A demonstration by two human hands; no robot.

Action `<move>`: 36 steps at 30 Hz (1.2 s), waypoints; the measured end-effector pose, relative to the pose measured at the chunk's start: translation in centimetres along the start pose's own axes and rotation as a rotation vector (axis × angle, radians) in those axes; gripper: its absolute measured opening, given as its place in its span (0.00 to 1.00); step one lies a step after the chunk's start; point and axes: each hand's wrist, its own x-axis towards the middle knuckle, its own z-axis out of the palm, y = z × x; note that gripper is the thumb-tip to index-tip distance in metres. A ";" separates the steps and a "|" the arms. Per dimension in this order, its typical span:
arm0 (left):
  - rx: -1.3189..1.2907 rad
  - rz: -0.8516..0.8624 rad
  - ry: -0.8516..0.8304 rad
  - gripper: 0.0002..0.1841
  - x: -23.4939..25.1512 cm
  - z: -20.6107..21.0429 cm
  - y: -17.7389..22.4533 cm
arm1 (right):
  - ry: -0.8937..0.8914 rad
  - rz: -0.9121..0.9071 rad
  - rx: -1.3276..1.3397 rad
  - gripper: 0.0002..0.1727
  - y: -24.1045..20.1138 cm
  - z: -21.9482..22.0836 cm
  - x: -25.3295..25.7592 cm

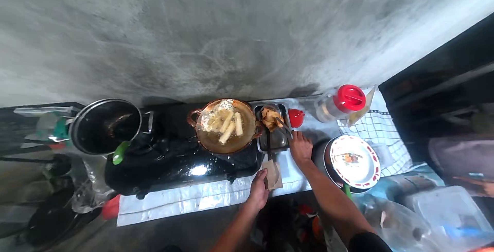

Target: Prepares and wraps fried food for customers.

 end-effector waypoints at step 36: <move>0.044 0.132 0.042 0.20 -2.8 1.4 0.9 | -0.225 0.320 0.342 0.23 3.0 -6.3 -1.1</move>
